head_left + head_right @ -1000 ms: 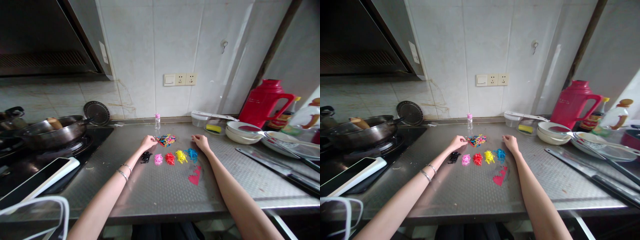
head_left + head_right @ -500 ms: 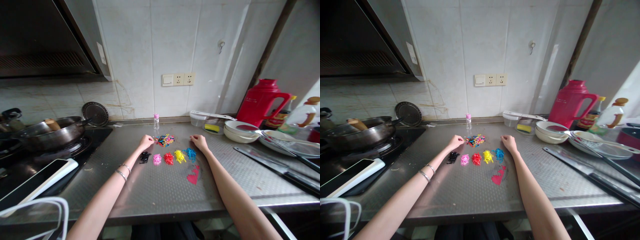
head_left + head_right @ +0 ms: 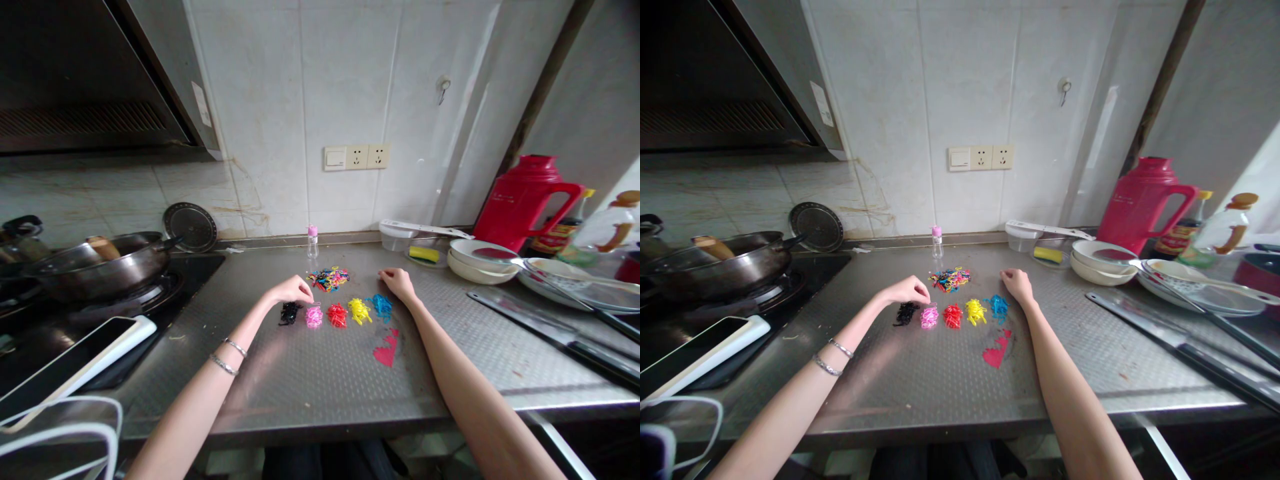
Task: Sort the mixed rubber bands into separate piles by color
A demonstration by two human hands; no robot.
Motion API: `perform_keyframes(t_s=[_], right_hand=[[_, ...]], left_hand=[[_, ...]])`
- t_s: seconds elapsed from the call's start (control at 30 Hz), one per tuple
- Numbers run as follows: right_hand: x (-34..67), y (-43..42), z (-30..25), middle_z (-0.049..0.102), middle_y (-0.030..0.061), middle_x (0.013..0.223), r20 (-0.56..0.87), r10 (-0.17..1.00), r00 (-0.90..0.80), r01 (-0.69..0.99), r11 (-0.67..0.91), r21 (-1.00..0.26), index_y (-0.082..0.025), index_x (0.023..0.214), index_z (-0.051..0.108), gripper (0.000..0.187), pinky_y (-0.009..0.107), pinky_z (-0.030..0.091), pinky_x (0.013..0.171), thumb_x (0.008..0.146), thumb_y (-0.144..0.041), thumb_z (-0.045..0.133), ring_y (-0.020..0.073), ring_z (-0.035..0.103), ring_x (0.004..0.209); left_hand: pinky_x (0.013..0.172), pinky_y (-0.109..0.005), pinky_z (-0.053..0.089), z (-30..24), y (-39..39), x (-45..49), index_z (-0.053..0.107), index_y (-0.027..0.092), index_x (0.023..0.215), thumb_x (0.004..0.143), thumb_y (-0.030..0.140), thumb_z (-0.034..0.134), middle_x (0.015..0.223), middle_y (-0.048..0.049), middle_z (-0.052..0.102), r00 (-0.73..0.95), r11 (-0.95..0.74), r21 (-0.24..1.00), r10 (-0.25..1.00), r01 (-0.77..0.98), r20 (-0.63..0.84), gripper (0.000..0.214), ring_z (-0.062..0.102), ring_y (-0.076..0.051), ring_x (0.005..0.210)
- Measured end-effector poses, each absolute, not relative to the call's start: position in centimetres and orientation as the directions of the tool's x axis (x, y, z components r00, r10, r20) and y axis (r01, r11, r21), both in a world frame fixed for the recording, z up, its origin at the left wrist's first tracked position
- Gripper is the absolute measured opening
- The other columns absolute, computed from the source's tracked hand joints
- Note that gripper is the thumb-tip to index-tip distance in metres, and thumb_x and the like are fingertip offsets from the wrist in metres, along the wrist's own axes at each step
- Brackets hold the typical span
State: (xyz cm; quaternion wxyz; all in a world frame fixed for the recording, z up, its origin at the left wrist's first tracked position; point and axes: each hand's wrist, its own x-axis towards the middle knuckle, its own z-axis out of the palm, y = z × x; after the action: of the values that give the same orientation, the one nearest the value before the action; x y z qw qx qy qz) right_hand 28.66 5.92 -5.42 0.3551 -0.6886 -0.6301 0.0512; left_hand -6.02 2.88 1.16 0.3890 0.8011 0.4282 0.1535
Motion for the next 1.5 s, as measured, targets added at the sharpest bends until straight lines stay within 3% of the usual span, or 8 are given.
perform_keyframes(t_s=[0.33, 0.53, 0.73, 0.93, 1.27, 1.5], right_hand=[[26.9, 5.0, -3.6, 0.067, 0.0048, 0.085, 0.369, 0.91, 0.19, 0.879, 0.009, -0.477, -0.022, 0.089, 0.067, 0.03, 0.022, 0.038, 0.059, 0.075, -0.037, 0.045, 0.016, 0.058, 0.075], [23.5, 4.0, -1.4, 0.064, 0.0028, 0.094, 0.446, 0.894, -0.039, 0.929, 0.196, -0.312, -0.025, 0.094, 0.065, 0.029, 0.021, 0.038, 0.063, 0.08, -0.034, 0.041, 0.0146, 0.056, 0.082], [20.9, 4.0, -1.6, 0.06, 0.0053, 0.099, 0.336, 0.92, -0.2, 0.939, 0.278, -0.203, -0.024, 0.102, 0.062, 0.032, 0.021, 0.039, 0.071, 0.083, -0.035, 0.039, 0.0161, 0.052, 0.093], [19.0, 4.2, -2.0, 0.058, 0.0065, 0.104, 0.263, 0.948, -0.178, 0.971, 0.213, -0.111, -0.027, 0.115, 0.054, 0.035, 0.024, 0.04, 0.075, 0.086, -0.035, 0.036, 0.0196, 0.046, 0.102], [18.1, 4.2, -2.2, 0.06, 0.0092, 0.098, 0.265, 0.957, -0.116, 0.985, 0.146, -0.096, -0.022, 0.1, 0.061, 0.033, 0.026, 0.041, 0.074, 0.087, -0.033, 0.033, 0.0201, 0.048, 0.098], [18.8, 4.5, -2.0, 0.062, 0.0065, 0.093, 0.319, 0.945, -0.076, 0.977, 0.135, -0.164, -0.022, 0.093, 0.065, 0.028, 0.022, 0.04, 0.069, 0.085, -0.03, 0.039, 0.0174, 0.052, 0.093]], left_hand=[[0.061, -0.022, 0.041, 1.5, 2.5, -6.0, 0.071, 0.014, 0.072, 0.058, 0.027, 0.067, 0.067, -0.0043, 0.067, 0.663, -0.37, 0.784, 0.746, 0.499, -0.069, 0.02, 0.058, -0.013, 0.062], [0.067, -0.024, 0.043, 0.5, 3.7, -6.5, 0.069, 0.012, 0.071, 0.061, 0.027, 0.064, 0.072, -0.0059, 0.068, 0.54, -0.375, 0.786, 0.839, 0.491, 0.063, 0.02, 0.059, -0.015, 0.067], [0.071, -0.026, 0.044, -0.8, 4.8, -7.1, 0.068, 0.009, 0.074, 0.062, 0.029, 0.062, 0.075, -0.0084, 0.068, 0.439, -0.365, 0.781, 0.889, 0.507, 0.131, 0.024, 0.06, -0.016, 0.07], [0.072, -0.027, 0.044, -1.0, 5.3, -7.6, 0.068, 0.009, 0.074, 0.063, 0.03, 0.061, 0.077, -0.0086, 0.068, 0.401, -0.377, 0.786, 0.898, 0.489, 0.181, 0.024, 0.06, -0.016, 0.072], [0.071, -0.027, 0.044, -1.3, 5.6, -7.9, 0.067, 0.009, 0.071, 0.061, 0.028, 0.062, 0.075, -0.0092, 0.068, 0.333, -0.328, 0.816, 0.926, 0.477, 0.177, 0.022, 0.06, -0.017, 0.071], [0.07, -0.027, 0.044, -1.6, 5.9, -8.4, 0.067, 0.009, 0.07, 0.061, 0.027, 0.061, 0.073, -0.0082, 0.068, 0.327, -0.326, 0.821, 0.927, 0.469, 0.182, 0.021, 0.06, -0.016, 0.07]])
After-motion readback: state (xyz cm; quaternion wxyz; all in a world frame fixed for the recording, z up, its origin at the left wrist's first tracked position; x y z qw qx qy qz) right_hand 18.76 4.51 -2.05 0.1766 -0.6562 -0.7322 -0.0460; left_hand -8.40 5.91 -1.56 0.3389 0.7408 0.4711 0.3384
